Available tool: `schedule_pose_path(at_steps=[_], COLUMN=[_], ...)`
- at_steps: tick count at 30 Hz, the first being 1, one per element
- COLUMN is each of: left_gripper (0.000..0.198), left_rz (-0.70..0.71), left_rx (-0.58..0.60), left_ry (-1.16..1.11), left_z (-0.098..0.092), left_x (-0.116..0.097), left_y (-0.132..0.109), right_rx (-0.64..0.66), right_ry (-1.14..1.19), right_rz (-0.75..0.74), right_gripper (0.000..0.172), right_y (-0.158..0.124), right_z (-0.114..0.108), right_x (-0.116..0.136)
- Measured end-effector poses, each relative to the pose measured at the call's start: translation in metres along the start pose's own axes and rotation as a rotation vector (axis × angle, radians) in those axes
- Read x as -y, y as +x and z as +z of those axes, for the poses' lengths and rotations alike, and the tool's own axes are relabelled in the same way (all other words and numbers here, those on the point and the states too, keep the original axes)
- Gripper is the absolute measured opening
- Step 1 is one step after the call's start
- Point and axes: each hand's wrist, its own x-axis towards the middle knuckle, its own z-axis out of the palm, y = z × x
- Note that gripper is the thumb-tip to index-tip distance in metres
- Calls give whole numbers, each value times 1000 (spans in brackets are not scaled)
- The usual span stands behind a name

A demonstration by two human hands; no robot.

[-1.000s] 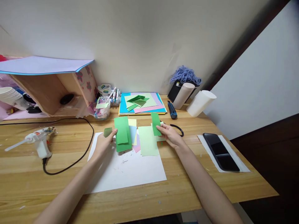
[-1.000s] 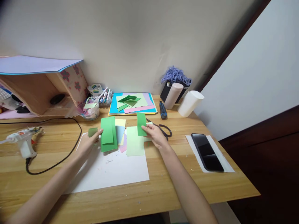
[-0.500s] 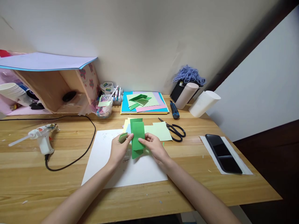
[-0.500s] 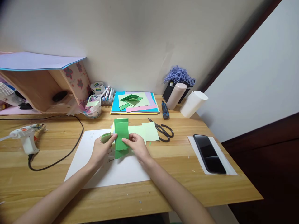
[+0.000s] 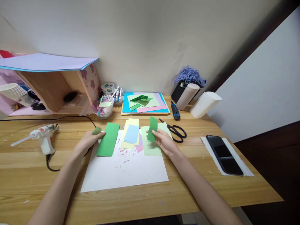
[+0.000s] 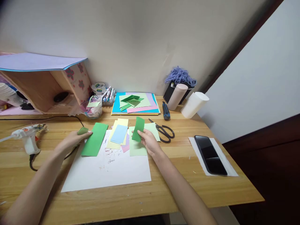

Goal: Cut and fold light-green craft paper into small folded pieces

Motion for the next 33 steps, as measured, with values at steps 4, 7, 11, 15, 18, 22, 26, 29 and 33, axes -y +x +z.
schedule_pose_path(at_steps=[4,7,11,15,18,22,26,29,33], left_gripper=[43,54,59,55,48,39,35,63,70], left_rz=[72,234,292,350,513,669,746,712,673], left_rx=[-314,-222,417,547,354,127,59,50,263], left_ry=[273,-12,-462,-586,-418,-259,-282,-479,-599], left_z=[4,26,77,121,136,145,153,158,161], left_x=[-8,-28,-56,-72,-74,-73,-75,-80,-87], left_y=[-5,-21,-51,-66,-62,-51,-47,-43,-28], right_rx=[18,18,43,99,112,127,147,128,143], right_ry=[-74,-159,-294,-406,-486,-559,-614,-563,-478], right_rz=[-19,-44,-134,-184,-210,-250,-316,-378,-401], right_gripper=[24,25,25,20,16,16,12,16,28], right_y=[-2,-2,-1,-3,-5,-7,-8,-6,3], right_z=[2,7,14,19,17,15,15,13,3], right_x=[-2,-8,-20,-23,-21,-19,-20,-18,-13])
